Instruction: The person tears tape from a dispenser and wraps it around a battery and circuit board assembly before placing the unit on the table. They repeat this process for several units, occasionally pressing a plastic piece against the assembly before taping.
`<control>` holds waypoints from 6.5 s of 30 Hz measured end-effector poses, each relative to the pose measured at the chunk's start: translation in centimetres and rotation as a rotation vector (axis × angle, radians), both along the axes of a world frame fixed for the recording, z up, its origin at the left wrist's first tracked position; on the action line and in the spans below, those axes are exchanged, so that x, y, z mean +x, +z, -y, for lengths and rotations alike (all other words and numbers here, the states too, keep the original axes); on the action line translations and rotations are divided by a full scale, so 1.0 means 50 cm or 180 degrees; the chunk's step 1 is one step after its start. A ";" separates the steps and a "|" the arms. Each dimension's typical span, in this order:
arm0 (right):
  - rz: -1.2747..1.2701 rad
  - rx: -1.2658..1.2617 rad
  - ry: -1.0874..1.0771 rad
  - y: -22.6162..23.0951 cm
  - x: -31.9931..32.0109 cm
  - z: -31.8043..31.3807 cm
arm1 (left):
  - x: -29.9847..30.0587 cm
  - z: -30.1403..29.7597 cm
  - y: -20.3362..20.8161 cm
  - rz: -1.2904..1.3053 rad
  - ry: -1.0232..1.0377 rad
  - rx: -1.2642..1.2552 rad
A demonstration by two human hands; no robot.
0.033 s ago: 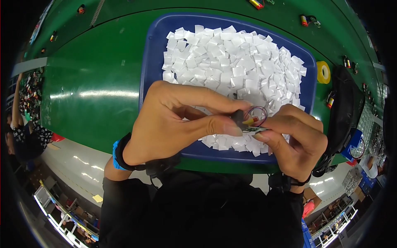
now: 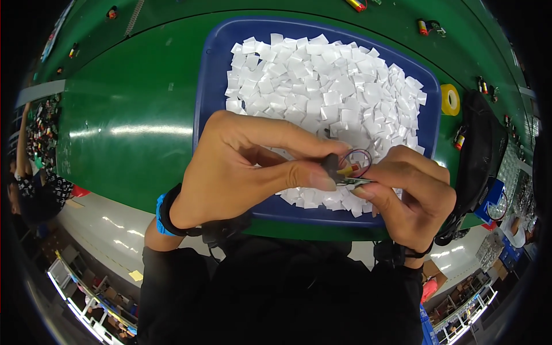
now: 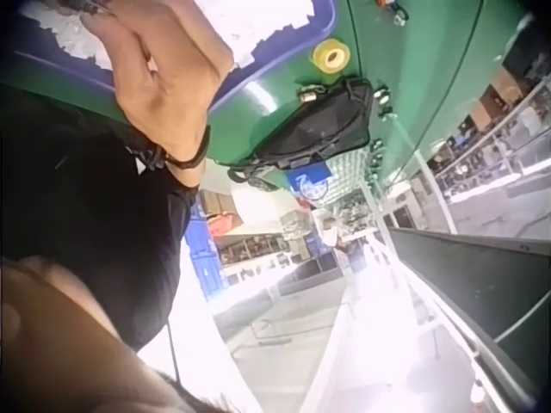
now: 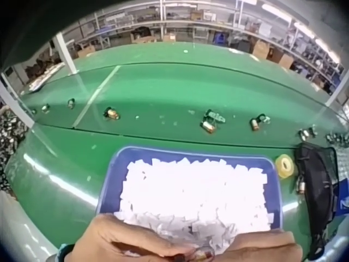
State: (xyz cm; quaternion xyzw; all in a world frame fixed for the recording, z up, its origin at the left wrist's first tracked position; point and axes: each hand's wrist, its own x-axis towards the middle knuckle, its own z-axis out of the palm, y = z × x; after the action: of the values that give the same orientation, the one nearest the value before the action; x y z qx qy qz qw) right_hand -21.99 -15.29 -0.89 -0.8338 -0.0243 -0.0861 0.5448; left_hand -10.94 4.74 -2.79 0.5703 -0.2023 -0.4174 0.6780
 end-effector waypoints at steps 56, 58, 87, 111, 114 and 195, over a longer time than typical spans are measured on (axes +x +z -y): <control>0.1103 -0.1564 -0.0222 0.005 0.004 -0.027 | 0.042 -0.007 0.053 0.0043 -0.0953 0.0813; 0.0478 -0.0715 -0.0352 0.024 0.002 -0.030 | 0.029 -0.003 0.045 -0.0112 -0.0531 0.0586; 0.0051 -0.0258 -0.0455 0.005 0.017 -0.023 | 0.013 0.003 0.022 0.2143 -0.0384 0.0493; 0.1491 -0.2659 -0.0299 0.014 0.009 -0.043 | 0.017 -0.007 0.035 -0.0178 -0.1068 0.0413; 0.1287 -0.2746 -0.0159 0.030 0.013 -0.044 | 0.011 0.002 0.023 -0.0195 -0.0884 0.0417; 0.0953 0.0393 -0.0253 -0.008 0.006 -0.024 | 0.428 0.045 -0.013 0.2398 -0.0362 0.2032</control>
State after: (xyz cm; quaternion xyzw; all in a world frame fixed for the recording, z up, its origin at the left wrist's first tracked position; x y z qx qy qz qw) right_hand -21.71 -14.08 -1.29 -0.7769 -0.0669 -0.2321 0.5814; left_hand 10.44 2.49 -3.44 0.8487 -0.3262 -0.2598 0.3254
